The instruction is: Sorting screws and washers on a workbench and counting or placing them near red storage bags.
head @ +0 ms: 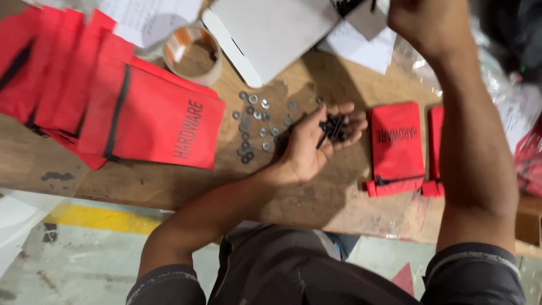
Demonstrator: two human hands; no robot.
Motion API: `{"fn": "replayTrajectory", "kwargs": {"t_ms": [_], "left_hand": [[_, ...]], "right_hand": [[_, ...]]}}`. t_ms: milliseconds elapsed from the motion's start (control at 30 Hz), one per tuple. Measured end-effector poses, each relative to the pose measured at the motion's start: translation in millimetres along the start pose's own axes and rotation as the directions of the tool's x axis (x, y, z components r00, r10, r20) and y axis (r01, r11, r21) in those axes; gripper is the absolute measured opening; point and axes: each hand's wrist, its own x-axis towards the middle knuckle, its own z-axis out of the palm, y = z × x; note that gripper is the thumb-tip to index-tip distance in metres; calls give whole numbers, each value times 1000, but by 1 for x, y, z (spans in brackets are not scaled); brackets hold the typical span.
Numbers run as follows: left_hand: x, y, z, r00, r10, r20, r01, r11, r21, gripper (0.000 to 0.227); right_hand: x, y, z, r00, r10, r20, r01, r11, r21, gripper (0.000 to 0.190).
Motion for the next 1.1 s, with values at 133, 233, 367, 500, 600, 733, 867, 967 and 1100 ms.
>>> {"fn": "replayTrajectory", "kwargs": {"t_ms": [133,233,367,500,600,733,867,967,1100], "left_hand": [[-9,5,15,998,-66,13,67,997,-50,52],[-10,3,17,998,-55,-8,54,994,-90,47],[-16,6,22,989,-63,-132,65,998,9,40],[-15,-6,19,998,24,-53,-22,999,33,30],[-14,-31,32,987,157,-19,-155,984,85,23],[-9,-71,59,966,257,-17,-230,893,386,29],[-4,-100,70,924,333,188,-327,432,840,39],[-5,-114,77,948,260,183,-293,489,822,42],[-11,-115,103,864,289,411,-498,377,781,42]], "right_hand": [[-68,-73,-50,955,-284,-86,294,861,416,23],[-104,-81,-29,957,-282,-60,258,743,618,31],[-141,-84,-10,978,-204,-35,188,808,558,25],[-182,-78,15,919,316,-236,98,396,913,8],[-206,-102,38,812,584,-16,179,-224,958,32],[-222,-112,50,772,609,182,265,-569,779,41],[-240,-102,53,767,521,375,283,-799,531,47],[-269,-84,78,734,540,412,326,-813,483,42],[-292,-70,79,743,521,419,398,-848,349,35]]}}
